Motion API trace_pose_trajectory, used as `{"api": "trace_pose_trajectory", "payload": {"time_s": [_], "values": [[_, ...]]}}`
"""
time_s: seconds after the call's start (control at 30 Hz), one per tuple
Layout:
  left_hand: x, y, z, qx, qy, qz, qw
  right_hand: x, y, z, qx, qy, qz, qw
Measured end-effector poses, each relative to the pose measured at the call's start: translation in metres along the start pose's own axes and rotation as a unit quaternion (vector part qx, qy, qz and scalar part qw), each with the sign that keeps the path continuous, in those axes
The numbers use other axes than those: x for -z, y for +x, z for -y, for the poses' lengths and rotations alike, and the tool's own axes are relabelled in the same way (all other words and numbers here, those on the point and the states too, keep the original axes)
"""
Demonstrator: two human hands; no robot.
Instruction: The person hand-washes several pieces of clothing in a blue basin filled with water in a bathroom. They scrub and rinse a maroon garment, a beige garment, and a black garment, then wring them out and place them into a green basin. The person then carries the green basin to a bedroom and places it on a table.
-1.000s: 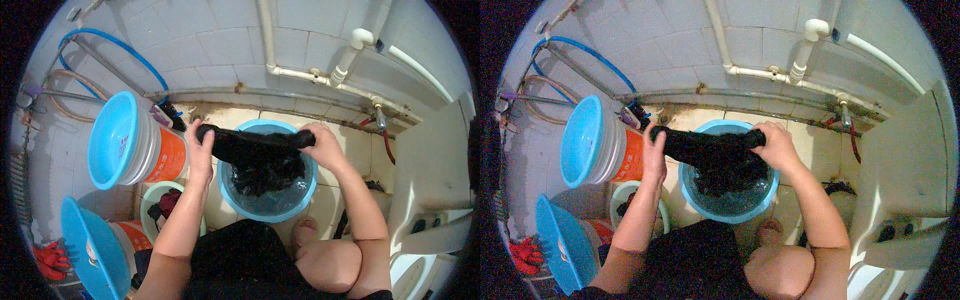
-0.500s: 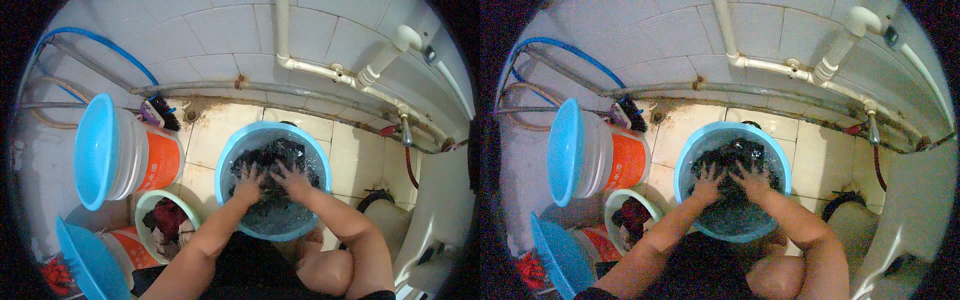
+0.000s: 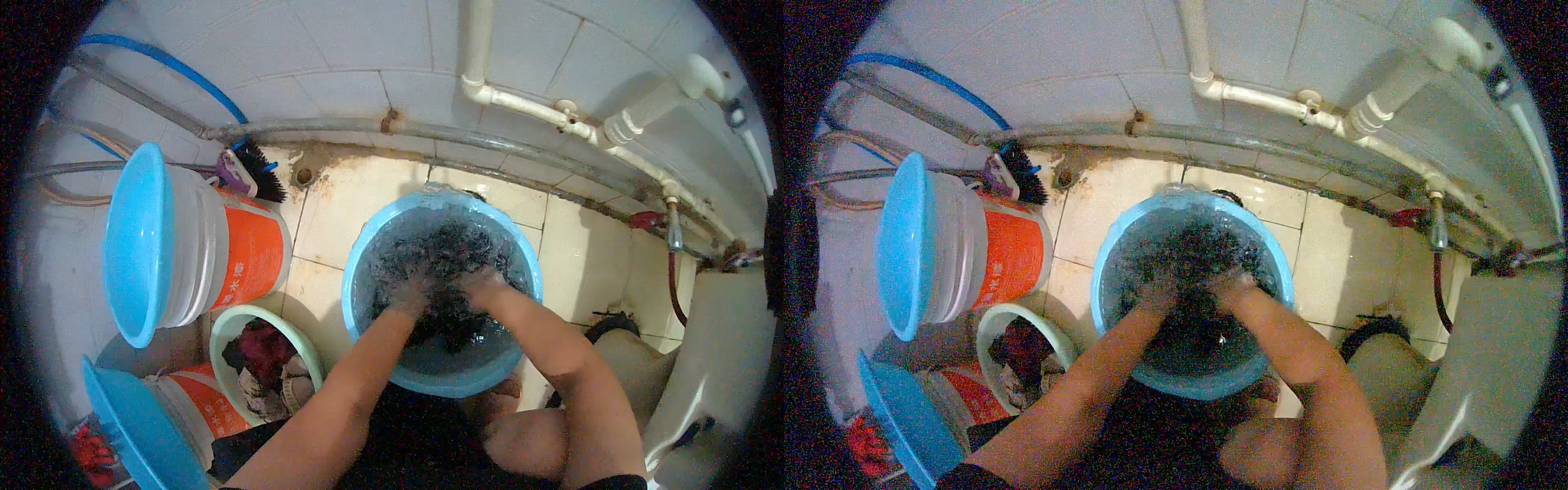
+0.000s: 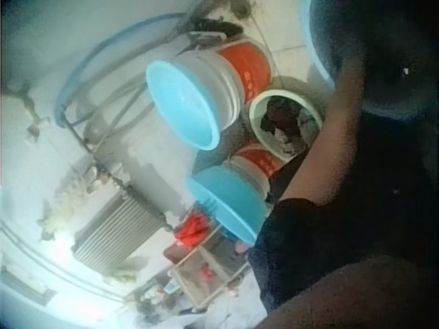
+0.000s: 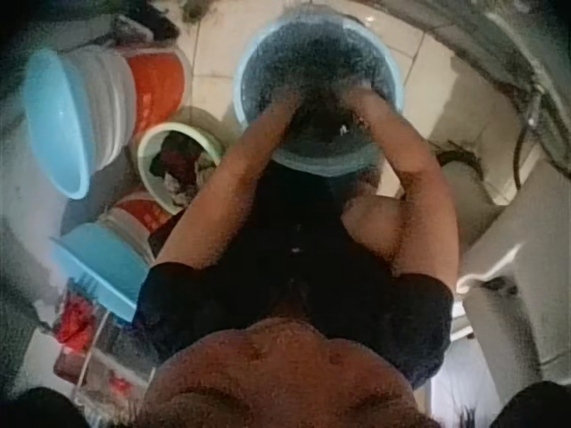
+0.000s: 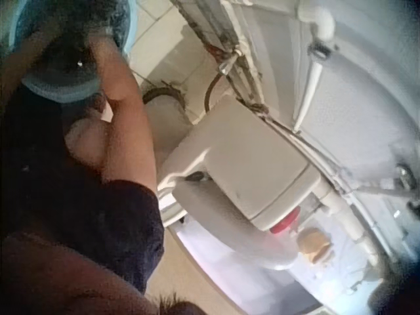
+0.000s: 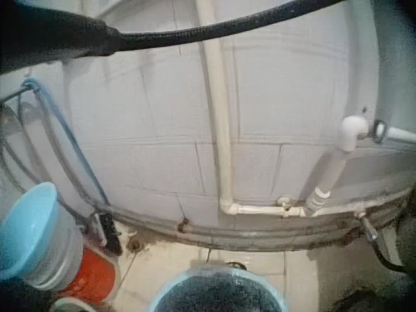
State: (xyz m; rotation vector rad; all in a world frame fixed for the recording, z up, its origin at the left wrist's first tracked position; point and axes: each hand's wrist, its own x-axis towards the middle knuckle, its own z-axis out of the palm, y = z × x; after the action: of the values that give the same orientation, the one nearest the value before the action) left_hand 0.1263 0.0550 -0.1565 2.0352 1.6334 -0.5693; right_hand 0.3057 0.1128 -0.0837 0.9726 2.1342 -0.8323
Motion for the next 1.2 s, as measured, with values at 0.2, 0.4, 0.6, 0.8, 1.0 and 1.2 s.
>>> {"api": "trace_pose_trajectory", "payload": {"time_s": [0.2, 0.4, 0.6, 0.8, 1.0, 1.2], "values": [[0.095, -0.076, 0.024, 0.034, -0.391, -0.141, 0.909, 0.009, -0.067, -0.034, 0.050, 0.538, -0.199, 0.817], [0.230, -0.182, 0.006, -0.028, -0.805, -0.293, 0.515, 0.087, -0.210, 0.004, 0.178, 0.665, -0.267, 0.675], [0.343, -0.278, -0.005, -0.235, -0.836, -0.297, 0.396, 0.141, -0.333, 0.058, 0.213, 0.472, -0.482, 0.707], [0.368, -0.311, -0.014, -0.440, -0.761, -0.284, 0.382, 0.138, -0.352, 0.085, 0.049, 0.183, -0.812, 0.552], [0.298, -0.239, 0.004, -0.212, -0.784, -0.253, 0.525, 0.120, -0.271, 0.066, 0.072, 0.513, -0.582, 0.627], [0.155, -0.132, 0.009, -0.060, -0.455, -0.325, 0.827, 0.041, -0.129, 0.046, 0.036, 0.261, -0.444, 0.857]]}}
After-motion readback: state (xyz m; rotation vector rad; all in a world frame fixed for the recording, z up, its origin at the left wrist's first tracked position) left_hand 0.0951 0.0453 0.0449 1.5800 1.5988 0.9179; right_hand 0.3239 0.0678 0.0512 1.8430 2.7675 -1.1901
